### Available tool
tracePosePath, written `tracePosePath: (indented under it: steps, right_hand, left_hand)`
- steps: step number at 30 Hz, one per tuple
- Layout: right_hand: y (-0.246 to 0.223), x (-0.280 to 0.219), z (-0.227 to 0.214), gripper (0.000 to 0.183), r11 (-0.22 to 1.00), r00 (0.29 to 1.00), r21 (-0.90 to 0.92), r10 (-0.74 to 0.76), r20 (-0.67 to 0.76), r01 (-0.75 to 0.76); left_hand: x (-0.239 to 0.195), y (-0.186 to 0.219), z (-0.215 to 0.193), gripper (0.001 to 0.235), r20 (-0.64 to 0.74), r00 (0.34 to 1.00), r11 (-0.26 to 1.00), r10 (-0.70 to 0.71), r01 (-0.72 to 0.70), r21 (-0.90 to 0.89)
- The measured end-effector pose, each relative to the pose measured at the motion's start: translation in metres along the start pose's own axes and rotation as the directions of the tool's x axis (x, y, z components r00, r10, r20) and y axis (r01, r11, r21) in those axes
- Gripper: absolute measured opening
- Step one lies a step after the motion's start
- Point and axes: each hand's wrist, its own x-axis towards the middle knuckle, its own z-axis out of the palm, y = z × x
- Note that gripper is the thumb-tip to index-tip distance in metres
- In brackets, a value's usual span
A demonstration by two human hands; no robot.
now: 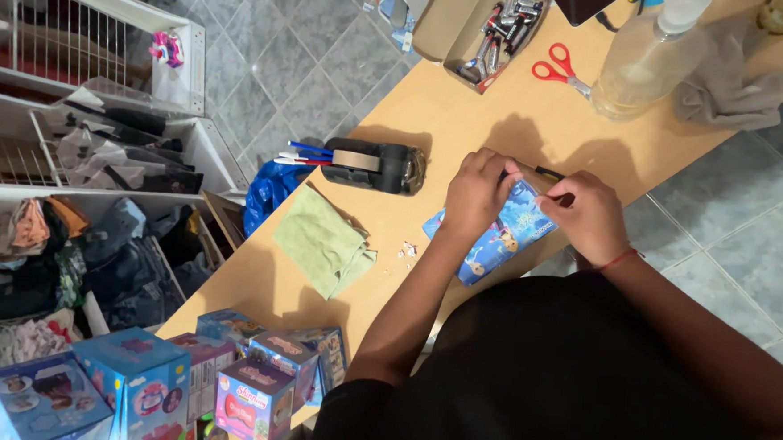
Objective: Using a screwdriver to secure a toy component before placing it into a box and organizing other toy packages.
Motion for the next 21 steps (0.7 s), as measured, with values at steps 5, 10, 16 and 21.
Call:
tracePosePath:
  steps: [5, 10, 16, 21]
  right_hand:
    - [-0.003, 0.004, -0.01, 0.025, 0.983, 0.982, 0.12, 0.121, 0.143, -0.138]
    - [0.006, 0.009, -0.007, 0.027, 0.93, 0.961, 0.286, 0.174, 0.214, -0.232]
    - [0.006, 0.011, -0.007, 0.027, 0.858, 0.933, 0.402, 0.213, 0.291, -0.321]
    - [0.016, 0.012, -0.001, 0.034, 0.657, 0.861, 0.572, 0.265, 0.435, -0.491]
  left_hand:
    - [0.003, -0.007, 0.006, 0.014, -0.079, 0.996, 0.999, -0.035, 0.036, 0.003]
    - [0.002, -0.003, 0.007, 0.012, -0.077, 0.996, 0.999, -0.042, 0.045, 0.03]
    - [0.007, 0.012, -0.01, 0.033, 0.108, 0.973, 0.964, -0.203, 0.218, -0.154]
    - [0.027, 0.023, -0.018, 0.027, 0.395, 0.815, 0.872, -0.424, 0.485, -0.064]
